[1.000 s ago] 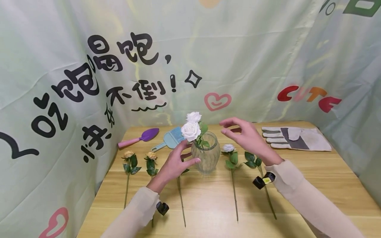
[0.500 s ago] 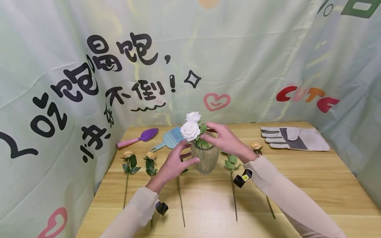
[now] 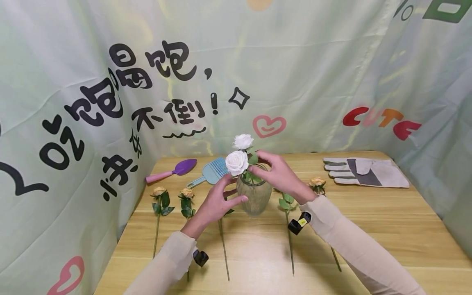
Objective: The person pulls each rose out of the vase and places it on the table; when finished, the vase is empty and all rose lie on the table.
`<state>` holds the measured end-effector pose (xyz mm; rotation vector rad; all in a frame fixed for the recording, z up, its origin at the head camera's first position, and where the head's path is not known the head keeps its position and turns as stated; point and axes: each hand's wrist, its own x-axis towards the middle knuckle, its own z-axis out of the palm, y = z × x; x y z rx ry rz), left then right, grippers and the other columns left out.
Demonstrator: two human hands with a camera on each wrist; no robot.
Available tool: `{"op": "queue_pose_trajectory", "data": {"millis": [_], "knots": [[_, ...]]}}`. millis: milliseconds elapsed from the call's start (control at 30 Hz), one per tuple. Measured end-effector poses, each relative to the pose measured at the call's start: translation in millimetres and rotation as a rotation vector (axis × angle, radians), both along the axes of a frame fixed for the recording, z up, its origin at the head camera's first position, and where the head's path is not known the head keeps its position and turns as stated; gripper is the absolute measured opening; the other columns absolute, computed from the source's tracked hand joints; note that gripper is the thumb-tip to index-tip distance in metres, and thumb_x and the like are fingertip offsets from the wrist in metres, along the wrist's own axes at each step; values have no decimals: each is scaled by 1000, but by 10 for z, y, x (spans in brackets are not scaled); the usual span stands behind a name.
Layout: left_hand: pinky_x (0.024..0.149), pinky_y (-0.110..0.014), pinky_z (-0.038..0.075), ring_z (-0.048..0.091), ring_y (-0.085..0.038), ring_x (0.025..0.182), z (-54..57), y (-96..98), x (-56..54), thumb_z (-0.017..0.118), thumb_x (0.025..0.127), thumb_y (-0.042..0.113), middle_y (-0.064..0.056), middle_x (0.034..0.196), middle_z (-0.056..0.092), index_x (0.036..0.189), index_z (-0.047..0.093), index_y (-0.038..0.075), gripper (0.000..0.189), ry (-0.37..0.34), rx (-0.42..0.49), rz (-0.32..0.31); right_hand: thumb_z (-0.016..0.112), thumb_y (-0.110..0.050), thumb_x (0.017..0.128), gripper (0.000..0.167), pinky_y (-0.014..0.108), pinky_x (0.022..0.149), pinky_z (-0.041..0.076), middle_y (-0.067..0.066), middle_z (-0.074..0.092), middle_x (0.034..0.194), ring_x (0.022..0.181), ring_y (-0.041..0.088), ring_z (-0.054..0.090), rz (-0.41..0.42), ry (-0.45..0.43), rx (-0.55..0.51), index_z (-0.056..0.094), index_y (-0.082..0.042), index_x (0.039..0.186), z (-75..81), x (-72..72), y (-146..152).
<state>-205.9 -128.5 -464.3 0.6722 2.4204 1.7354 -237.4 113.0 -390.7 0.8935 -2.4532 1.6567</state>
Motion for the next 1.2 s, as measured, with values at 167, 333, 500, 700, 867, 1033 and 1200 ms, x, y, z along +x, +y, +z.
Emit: {"op": "queue_pose_trajectory", "data": {"millis": [167,333,500,700,867,1033,1200], "knots": [[120,-53,54,46,-34,155,2,8,-8,84,99,27,-1,169,42,168,38,26,83,-5,13,-14,69,-15,108,30,46,117,58,13,70,139,134,33,67,-10,-39,-81,70,-5,136,20,30,26],[120,-54,55,45,-33,155,6,13,-21,84,99,28,1,173,37,171,31,34,89,5,17,-25,62,-19,113,33,23,107,59,13,66,149,138,29,64,-18,-34,-136,66,-5,142,57,33,61],[119,-53,55,47,-34,155,-3,14,-16,84,99,28,-1,172,39,170,34,28,88,-1,12,-5,58,-12,113,34,27,114,57,13,61,155,137,29,62,-60,30,-172,64,-4,146,103,33,57],[119,-52,55,47,-35,154,-2,12,-3,84,99,27,-3,172,39,171,32,25,89,-3,0,2,68,-3,107,40,25,108,61,10,59,155,135,30,62,-111,93,-169,64,-5,147,105,21,51],[120,-53,55,47,-35,155,-10,14,-12,84,99,27,-3,172,40,171,33,26,88,-5,2,0,71,-7,107,32,22,98,64,8,66,146,117,26,72,-114,84,-182,69,-7,139,109,24,55],[120,-54,55,47,-35,154,-20,13,-22,85,98,28,-3,170,43,169,36,25,86,-9,2,7,69,-7,107,41,27,98,65,4,61,156,116,23,72,-109,81,-158,65,-13,147,109,17,77],[119,-53,55,48,-35,154,-12,10,-17,85,98,28,-2,170,43,169,37,24,86,-13,-3,14,66,3,105,55,28,97,66,5,53,163,120,30,70,-79,87,-129,58,-14,156,119,12,87]]}}
